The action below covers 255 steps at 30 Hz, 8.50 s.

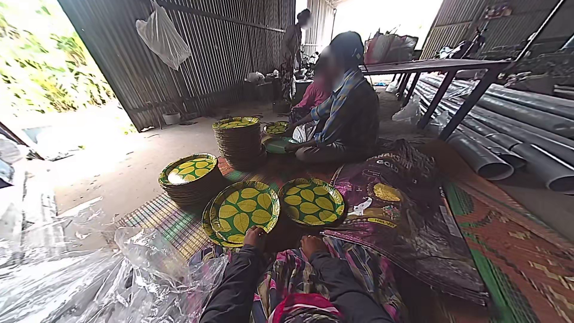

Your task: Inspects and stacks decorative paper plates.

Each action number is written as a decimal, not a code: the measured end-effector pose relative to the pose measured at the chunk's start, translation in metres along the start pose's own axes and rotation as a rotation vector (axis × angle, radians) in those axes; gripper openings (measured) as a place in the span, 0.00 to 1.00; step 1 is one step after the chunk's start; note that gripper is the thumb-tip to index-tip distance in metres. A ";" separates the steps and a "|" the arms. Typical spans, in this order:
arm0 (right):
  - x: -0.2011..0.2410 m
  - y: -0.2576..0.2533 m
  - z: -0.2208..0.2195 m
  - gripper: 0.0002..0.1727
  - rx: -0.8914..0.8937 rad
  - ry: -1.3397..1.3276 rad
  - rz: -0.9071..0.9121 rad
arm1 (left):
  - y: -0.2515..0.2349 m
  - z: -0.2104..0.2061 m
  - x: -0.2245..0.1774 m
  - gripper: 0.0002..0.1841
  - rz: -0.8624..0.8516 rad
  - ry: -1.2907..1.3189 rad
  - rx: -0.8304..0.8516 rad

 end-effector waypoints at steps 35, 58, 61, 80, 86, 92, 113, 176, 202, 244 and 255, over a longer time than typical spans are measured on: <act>0.000 0.000 -0.002 0.25 -0.004 0.027 0.004 | -0.001 0.001 0.000 0.16 -0.004 0.022 0.025; 0.000 -0.002 -0.003 0.25 -0.020 0.045 0.007 | -0.001 -0.023 0.000 0.35 0.168 -0.327 0.075; 0.001 0.001 -0.001 0.25 -0.016 0.034 0.002 | -0.013 -0.021 0.000 0.32 0.191 -0.318 0.131; 0.002 0.002 0.000 0.25 -0.050 0.079 -0.047 | -0.021 -0.029 -0.005 0.32 0.172 -0.345 0.104; 0.010 -0.002 0.026 0.30 -0.368 0.027 0.168 | -0.019 -0.028 -0.002 0.30 0.160 -0.348 0.136; 0.008 -0.032 0.045 0.40 -0.400 0.154 0.238 | -0.021 -0.029 -0.002 0.30 0.153 -0.349 0.114; 0.005 -0.019 0.035 0.21 -0.234 0.170 0.122 | -0.014 -0.022 -0.002 0.26 0.132 -0.369 0.114; 0.028 -0.051 0.007 0.24 -0.087 0.210 -0.010 | -0.004 0.015 0.027 0.20 0.215 -0.183 0.166; 0.029 -0.044 0.002 0.31 -0.057 0.144 -0.029 | -0.006 0.020 0.038 0.23 0.243 -0.105 0.124; 0.023 -0.060 0.014 0.22 -0.002 0.243 -0.023 | -0.012 0.014 0.029 0.19 0.093 0.056 0.000; 0.101 0.020 0.121 0.14 -0.824 0.085 0.719 | 0.059 0.086 -0.029 0.25 -0.319 -0.124 -1.124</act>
Point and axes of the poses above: each hand's wrist, its own y-axis away from the middle knuckle, its own z-axis out of the back of the hand, x = y × z, the point moved 9 cm from there along -y, towards the middle knuckle, and after that the axes turned 9 degrees about -y, right-handed, at the moved point
